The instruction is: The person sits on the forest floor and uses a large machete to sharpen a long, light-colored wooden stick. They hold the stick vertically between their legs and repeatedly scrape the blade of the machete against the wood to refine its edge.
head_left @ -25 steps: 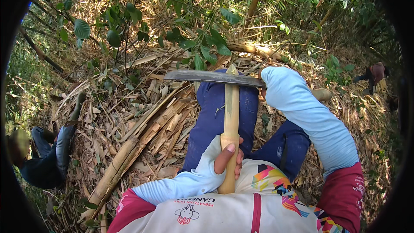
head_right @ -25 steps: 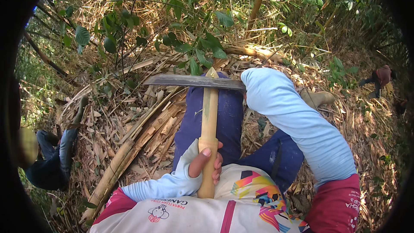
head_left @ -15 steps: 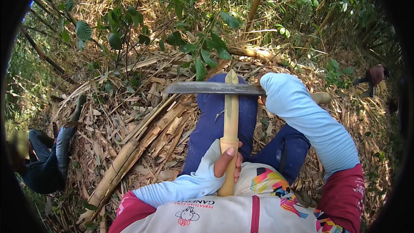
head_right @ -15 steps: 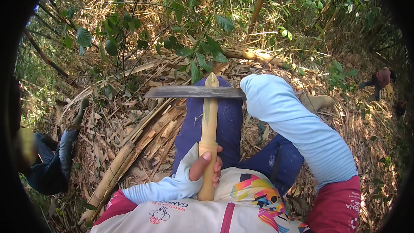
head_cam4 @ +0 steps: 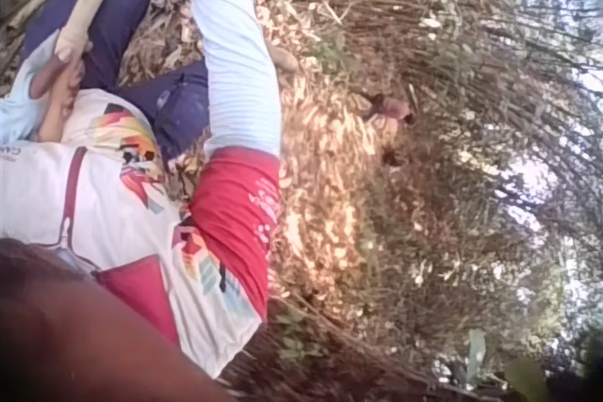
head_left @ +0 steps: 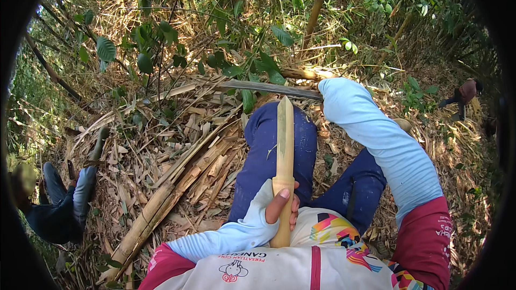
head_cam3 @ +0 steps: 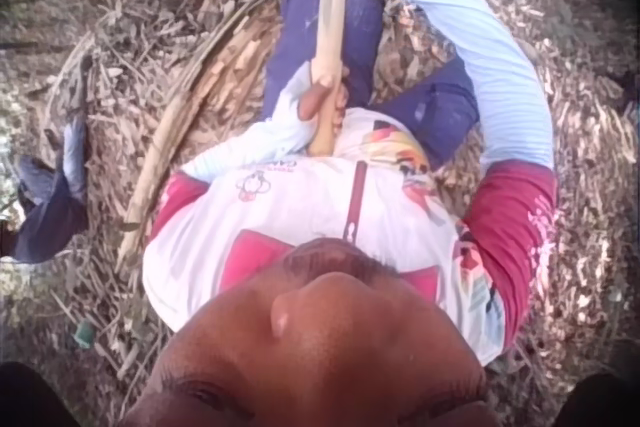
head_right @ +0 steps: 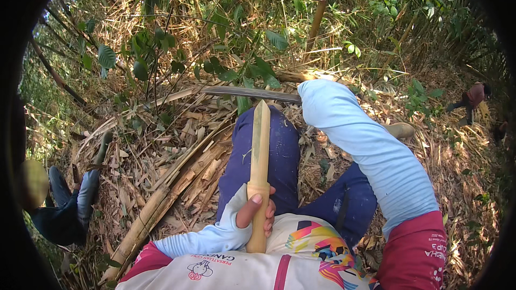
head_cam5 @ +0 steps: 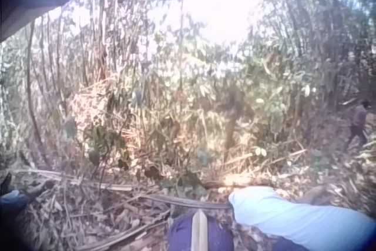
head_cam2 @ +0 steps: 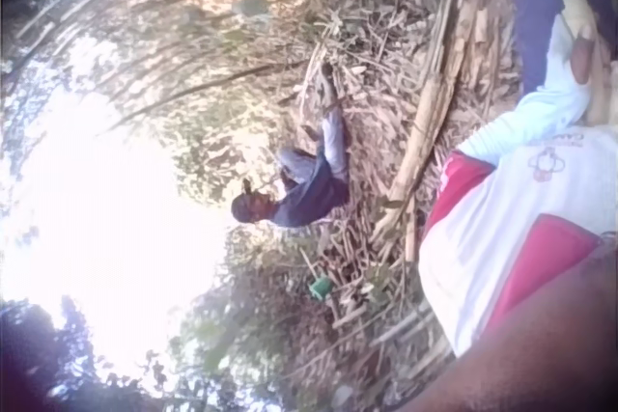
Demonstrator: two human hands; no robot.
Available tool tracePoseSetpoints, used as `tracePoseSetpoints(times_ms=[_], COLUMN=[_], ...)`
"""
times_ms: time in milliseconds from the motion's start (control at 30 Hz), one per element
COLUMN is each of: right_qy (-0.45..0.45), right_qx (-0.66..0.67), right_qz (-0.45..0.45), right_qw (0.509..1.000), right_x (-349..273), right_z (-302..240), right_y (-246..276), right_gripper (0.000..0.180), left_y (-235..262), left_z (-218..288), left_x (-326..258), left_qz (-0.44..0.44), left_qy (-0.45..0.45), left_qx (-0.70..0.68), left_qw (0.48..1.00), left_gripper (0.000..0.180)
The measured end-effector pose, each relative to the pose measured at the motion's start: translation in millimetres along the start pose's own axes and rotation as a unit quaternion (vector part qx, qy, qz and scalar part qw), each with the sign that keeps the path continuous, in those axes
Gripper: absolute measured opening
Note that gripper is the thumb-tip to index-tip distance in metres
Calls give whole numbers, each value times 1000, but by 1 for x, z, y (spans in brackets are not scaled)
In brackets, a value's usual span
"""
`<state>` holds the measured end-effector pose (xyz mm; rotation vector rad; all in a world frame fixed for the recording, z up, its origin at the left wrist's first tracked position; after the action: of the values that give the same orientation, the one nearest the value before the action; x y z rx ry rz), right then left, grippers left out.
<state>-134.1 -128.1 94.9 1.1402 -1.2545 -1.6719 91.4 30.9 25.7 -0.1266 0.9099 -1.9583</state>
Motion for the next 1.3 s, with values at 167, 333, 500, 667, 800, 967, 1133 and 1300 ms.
tracePoseSetpoints(times_ms=[167,333,500,667,800,967,1133,1300], right_qy=[45,60,83,87,88,175,150,92], right_qx=[114,328,414,322,228,138,105,-7], right_qz=[56,-13,6,89,13,-39,-77,-189], right_qw=[991,943,907,939,970,974,980,978], right_x=[1,-22,-71,-111,-125,-143,-138,-116], right_z=[33,31,31,26,17,6,0,-11], right_y=[-20,-37,-50,-63,-64,-53,-47,-34], right_gripper=[28,32,41,33,29,27,24,34], left_y=[1,7,5,1,1,20,17,3], left_z=[-1,-4,1,4,4,-12,-10,3], left_x=[4,4,2,2,3,4,7,2], left_qz=[-14,-16,-12,-7,-14,-71,-79,-24], left_qy=[3,10,-5,-15,-18,17,28,0], left_qx=[-2,-16,2,12,18,-22,-37,-5], left_qw=[1000,1000,1000,1000,1000,997,996,1000], left_gripper=[49,48,46,47,47,45,45,47])
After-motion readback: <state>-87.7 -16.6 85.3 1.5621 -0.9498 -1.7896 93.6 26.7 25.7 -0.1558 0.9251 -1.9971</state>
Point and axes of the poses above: each hand's wrist, its own x-axis towards the middle knuckle, its own y-axis out of the back of the hand, z = x × y, the point moved 2 cm from there along x, towards the middle knuckle, and after that the axes turned 12 degrees about -y, right-handed, at the moved point
